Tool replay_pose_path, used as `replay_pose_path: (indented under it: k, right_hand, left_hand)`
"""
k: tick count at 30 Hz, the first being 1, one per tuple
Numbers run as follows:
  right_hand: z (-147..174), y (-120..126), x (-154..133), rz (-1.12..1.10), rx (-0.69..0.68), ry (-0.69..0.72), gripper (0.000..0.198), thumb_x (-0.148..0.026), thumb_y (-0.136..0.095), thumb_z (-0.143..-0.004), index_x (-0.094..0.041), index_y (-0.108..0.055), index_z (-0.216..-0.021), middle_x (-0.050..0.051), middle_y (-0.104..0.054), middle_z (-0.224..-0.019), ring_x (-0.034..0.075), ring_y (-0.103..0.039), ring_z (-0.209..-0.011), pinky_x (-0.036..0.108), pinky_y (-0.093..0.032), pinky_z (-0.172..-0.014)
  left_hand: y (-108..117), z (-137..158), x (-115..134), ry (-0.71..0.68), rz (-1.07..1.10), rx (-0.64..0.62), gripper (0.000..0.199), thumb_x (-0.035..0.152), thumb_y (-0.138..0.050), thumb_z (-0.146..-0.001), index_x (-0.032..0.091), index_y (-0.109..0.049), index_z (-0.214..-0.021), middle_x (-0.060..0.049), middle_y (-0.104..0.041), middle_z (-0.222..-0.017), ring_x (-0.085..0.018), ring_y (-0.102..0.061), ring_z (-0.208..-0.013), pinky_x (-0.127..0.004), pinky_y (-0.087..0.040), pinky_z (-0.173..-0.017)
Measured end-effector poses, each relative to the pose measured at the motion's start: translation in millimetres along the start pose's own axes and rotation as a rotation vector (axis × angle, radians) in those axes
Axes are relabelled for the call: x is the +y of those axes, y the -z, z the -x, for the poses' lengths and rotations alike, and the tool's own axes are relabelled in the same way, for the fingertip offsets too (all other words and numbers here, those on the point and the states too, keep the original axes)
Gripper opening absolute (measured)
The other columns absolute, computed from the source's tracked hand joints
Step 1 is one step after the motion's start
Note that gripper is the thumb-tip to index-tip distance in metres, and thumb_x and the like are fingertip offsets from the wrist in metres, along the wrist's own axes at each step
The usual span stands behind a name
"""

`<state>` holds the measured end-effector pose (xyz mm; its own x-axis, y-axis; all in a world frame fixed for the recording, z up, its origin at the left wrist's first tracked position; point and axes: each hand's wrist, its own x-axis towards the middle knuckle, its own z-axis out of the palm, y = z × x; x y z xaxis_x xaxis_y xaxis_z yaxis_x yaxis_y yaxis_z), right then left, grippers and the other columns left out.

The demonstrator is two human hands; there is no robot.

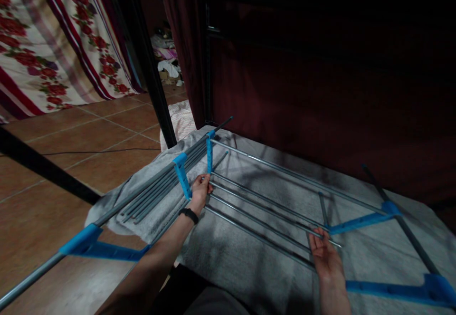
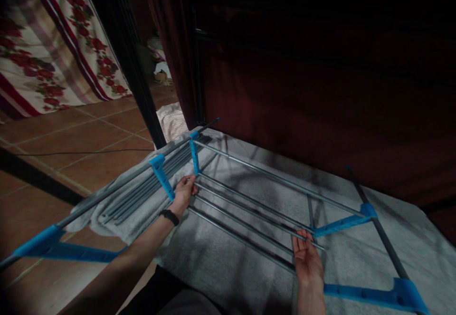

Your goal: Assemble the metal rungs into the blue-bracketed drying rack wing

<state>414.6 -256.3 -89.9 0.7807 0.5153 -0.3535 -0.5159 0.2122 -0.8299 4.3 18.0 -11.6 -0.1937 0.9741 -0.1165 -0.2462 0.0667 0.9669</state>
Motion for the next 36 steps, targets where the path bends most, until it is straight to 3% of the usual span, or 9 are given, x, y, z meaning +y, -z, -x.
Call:
replay_pose_path:
  k: [9, 16, 22, 25, 29, 36]
  right_hand:
    - [2.1, -1.2, 1.7, 0.029, -0.009, 0.012, 0.011, -0.04, -0.082, -0.077, -0.036, -0.072, -0.08, -0.002, -0.077, -0.096, 0.022, -0.074, -0.105, 0.044, -0.054, -0.114]
    - [7.3, -5.4, -3.1, 0.016, 0.012, -0.006, 0.009, -0.039, -0.08, -0.077, -0.038, -0.071, -0.077, -0.001, -0.077, -0.095, 0.022, -0.073, -0.111, 0.046, -0.049, -0.119]
    - [10.6, -12.0, -4.2, -0.02, 0.017, -0.013, 0.01, -0.036, -0.08, -0.074, -0.036, -0.073, -0.081, -0.001, -0.078, -0.101, 0.022, -0.072, -0.113, 0.049, -0.049, -0.119]
    - [15.6, -20.8, -1.1, -0.085, 0.03, -0.007, 0.015, -0.033, -0.084, -0.072, -0.033, -0.072, -0.081, -0.002, -0.078, -0.096, 0.019, -0.074, -0.103, 0.045, -0.051, -0.115]
    - [26.2, -36.9, -2.0, -0.187, 0.066, -0.01, 0.022, -0.031, -0.088, -0.069, -0.029, -0.07, -0.082, -0.004, -0.076, -0.089, 0.016, -0.073, -0.091, 0.039, -0.056, -0.104]
    - [40.2, -52.7, -7.6, -0.321, 0.042, 0.023, 0.027, -0.031, -0.092, -0.067, -0.026, -0.069, -0.081, -0.002, -0.075, -0.085, 0.017, -0.07, -0.086, 0.034, -0.056, -0.091]
  left_hand:
    - [3.4, 3.1, 6.2, 0.009, 0.027, -0.048, 0.04, 0.049, -0.069, -0.078, 0.015, -0.062, -0.099, -0.003, -0.07, -0.072, -0.011, -0.056, -0.045, -0.023, -0.038, -0.043]
    - [2.5, 1.8, 2.5, 0.012, 0.004, -0.022, 0.044, 0.054, -0.075, -0.076, 0.017, -0.062, -0.097, 0.006, -0.056, -0.051, -0.01, -0.048, -0.041, -0.021, -0.034, -0.044]
    - [0.5, 2.6, 7.4, -0.001, -0.012, -0.011, 0.042, 0.053, -0.076, -0.072, 0.019, -0.059, -0.089, 0.007, -0.053, -0.048, -0.01, -0.045, -0.04, -0.021, -0.032, -0.042]
    - [2.4, 3.1, 9.6, 0.001, -0.019, 0.005, 0.039, 0.05, -0.075, -0.07, 0.019, -0.06, -0.088, 0.006, -0.056, -0.051, -0.01, -0.048, -0.042, -0.022, -0.035, -0.043]
    - [6.2, -2.7, 10.4, 0.038, 0.0, -0.01, 0.039, 0.043, -0.073, -0.065, 0.019, -0.064, -0.094, 0.0, -0.071, -0.073, -0.013, -0.061, -0.055, -0.023, -0.043, -0.048]
    - [11.2, -5.1, 12.7, -0.016, -0.246, 0.021, 0.033, 0.049, -0.073, -0.066, 0.024, -0.061, -0.085, 0.004, -0.059, -0.057, -0.013, -0.05, -0.048, -0.024, -0.037, -0.045]
